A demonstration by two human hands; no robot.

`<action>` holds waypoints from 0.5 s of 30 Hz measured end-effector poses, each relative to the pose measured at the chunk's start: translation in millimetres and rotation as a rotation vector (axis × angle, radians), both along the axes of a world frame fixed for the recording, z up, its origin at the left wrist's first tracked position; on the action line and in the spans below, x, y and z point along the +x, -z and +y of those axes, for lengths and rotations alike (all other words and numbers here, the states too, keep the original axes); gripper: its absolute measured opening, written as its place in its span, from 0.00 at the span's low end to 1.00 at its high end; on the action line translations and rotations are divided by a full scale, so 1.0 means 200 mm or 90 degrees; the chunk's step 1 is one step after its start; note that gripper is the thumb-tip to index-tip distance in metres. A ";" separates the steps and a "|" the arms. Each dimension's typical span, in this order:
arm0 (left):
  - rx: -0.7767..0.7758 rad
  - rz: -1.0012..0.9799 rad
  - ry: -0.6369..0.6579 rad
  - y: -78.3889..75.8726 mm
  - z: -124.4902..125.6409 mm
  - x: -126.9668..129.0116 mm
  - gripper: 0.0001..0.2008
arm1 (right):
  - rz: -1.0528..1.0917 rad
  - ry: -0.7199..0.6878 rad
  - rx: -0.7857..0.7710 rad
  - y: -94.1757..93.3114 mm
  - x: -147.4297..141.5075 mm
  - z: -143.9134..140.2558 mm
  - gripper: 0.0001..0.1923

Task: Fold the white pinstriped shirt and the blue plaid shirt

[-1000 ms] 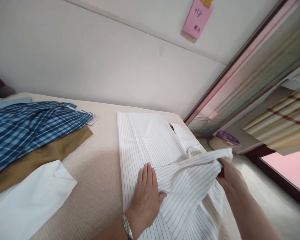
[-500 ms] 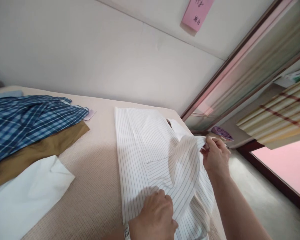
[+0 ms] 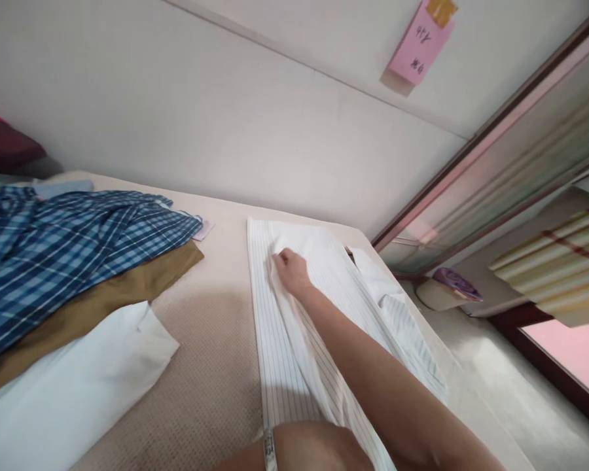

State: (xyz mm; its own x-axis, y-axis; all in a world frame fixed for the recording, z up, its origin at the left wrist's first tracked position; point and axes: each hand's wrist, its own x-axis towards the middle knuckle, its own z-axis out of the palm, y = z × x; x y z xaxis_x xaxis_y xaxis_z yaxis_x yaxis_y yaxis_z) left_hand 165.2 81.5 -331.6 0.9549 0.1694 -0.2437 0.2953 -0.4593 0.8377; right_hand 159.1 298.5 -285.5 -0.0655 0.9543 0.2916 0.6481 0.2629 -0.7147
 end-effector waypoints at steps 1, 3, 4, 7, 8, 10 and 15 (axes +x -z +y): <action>0.004 0.018 -0.006 -0.03 0.00 0.00 0.15 | -0.008 -0.046 -0.019 0.02 -0.02 -0.05 0.11; 0.029 0.040 -0.062 -0.10 0.02 -0.04 0.17 | -0.019 -0.119 -0.033 -0.01 0.02 -0.22 0.11; 0.045 0.040 -0.097 -0.14 0.03 -0.08 0.18 | -0.027 -0.147 -0.031 -0.04 0.08 -0.33 0.12; 0.077 0.014 -0.185 -0.20 0.12 -0.28 0.17 | -0.097 -0.118 -0.031 -0.11 0.32 -0.72 0.13; 0.085 0.019 -0.228 -0.21 0.17 -0.36 0.16 | -0.145 -0.101 -0.058 -0.11 0.40 -0.85 0.13; 0.097 0.040 -0.468 -0.18 0.31 -0.53 0.13 | -0.239 -0.108 -0.083 -0.02 0.53 -1.08 0.11; 0.220 0.171 -0.990 -0.08 0.78 -0.81 0.11 | -0.501 -0.142 0.041 0.38 0.63 -1.32 0.19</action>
State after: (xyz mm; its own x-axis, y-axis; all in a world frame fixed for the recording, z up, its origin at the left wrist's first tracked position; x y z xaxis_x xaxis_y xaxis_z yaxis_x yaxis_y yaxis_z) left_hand 4.1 237.8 -315.4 -0.2462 0.9626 -0.1132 0.7449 0.2627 0.6133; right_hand 284.1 33.9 -361.6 -0.4596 0.8777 0.1359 0.8814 0.4695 -0.0518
